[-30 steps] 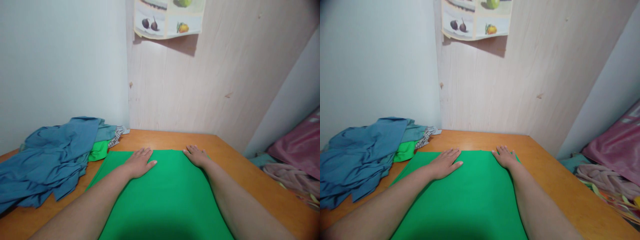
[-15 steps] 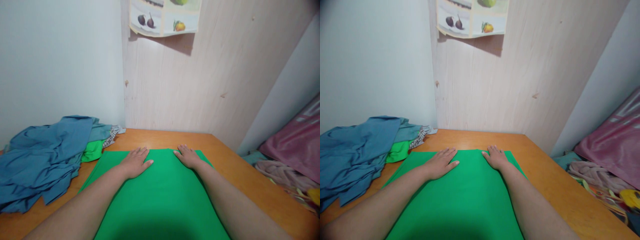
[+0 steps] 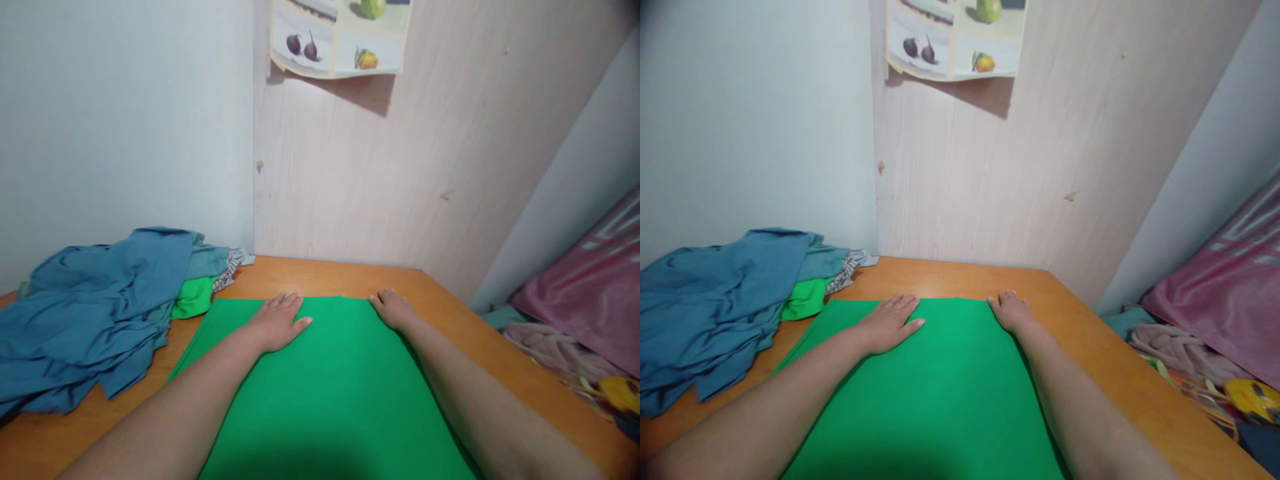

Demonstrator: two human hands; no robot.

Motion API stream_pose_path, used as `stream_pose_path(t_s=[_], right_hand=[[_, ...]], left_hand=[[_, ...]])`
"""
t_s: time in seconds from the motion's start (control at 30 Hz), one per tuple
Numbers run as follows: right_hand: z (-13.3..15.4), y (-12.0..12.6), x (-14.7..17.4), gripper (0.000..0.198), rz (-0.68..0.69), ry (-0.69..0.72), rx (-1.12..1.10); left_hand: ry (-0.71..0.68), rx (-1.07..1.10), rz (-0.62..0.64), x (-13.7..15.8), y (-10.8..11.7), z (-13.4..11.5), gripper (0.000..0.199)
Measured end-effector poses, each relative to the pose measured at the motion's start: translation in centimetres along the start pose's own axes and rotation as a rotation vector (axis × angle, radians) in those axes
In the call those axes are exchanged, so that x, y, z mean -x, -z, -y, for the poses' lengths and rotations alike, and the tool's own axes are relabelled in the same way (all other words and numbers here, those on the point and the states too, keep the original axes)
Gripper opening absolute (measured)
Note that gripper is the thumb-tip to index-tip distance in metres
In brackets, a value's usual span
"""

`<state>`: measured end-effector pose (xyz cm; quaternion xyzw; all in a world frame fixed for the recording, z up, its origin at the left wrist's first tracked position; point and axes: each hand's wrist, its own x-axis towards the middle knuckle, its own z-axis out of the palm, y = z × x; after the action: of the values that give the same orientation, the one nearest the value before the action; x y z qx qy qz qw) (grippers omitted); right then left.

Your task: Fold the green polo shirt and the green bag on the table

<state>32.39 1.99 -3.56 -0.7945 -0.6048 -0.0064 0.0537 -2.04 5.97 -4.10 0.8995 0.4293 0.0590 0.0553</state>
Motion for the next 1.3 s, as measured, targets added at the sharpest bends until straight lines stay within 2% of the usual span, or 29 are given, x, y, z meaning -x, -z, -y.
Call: stream_pose_path(t_s=[0.13, 0.3, 0.4, 0.5, 0.7, 0.83, 1.1, 1.3], right_hand=[[2.9, 1.3, 2.2, 0.070, -0.009, 0.043, 0.021], [8.9, 1.8, 8.9, 0.086, 0.039, 0.342, -0.110], [10.4, 1.6, 12.1, 0.085, 0.119, 0.453, -0.150], [8.9, 1.5, 12.7, 0.087, 0.150, 0.388, -0.139], [1.6, 0.7, 10.5, 0.093, 0.109, 0.106, -0.058], [-1.7, -0.2, 9.8, 0.093, 0.095, 0.022, -0.056], [-2.3, -0.6, 9.5, 0.092, 0.090, -0.074, -0.041], [-2.3, -0.8, 9.4, 0.091, 0.086, -0.082, -0.023]], left_hand=[[-0.007, -0.004, -0.015, -0.2, -0.1, -0.1, 0.088], [-0.011, -0.017, -0.043, -0.7, -0.6, 0.1, 0.087], [-0.013, -0.019, -0.044, -0.9, -0.7, 0.3, 0.088], [-0.021, -0.019, -0.046, -1.0, -0.8, 0.5, 0.088], [-0.021, -0.011, -0.039, -0.9, -0.7, 0.6, 0.090], [-0.022, -0.015, -0.037, -0.9, -0.6, 0.5, 0.089], [-0.022, -0.007, -0.021, -0.7, -0.3, 0.4, 0.089], [-0.024, 0.001, -0.021, -0.6, -0.3, 0.3, 0.088]])
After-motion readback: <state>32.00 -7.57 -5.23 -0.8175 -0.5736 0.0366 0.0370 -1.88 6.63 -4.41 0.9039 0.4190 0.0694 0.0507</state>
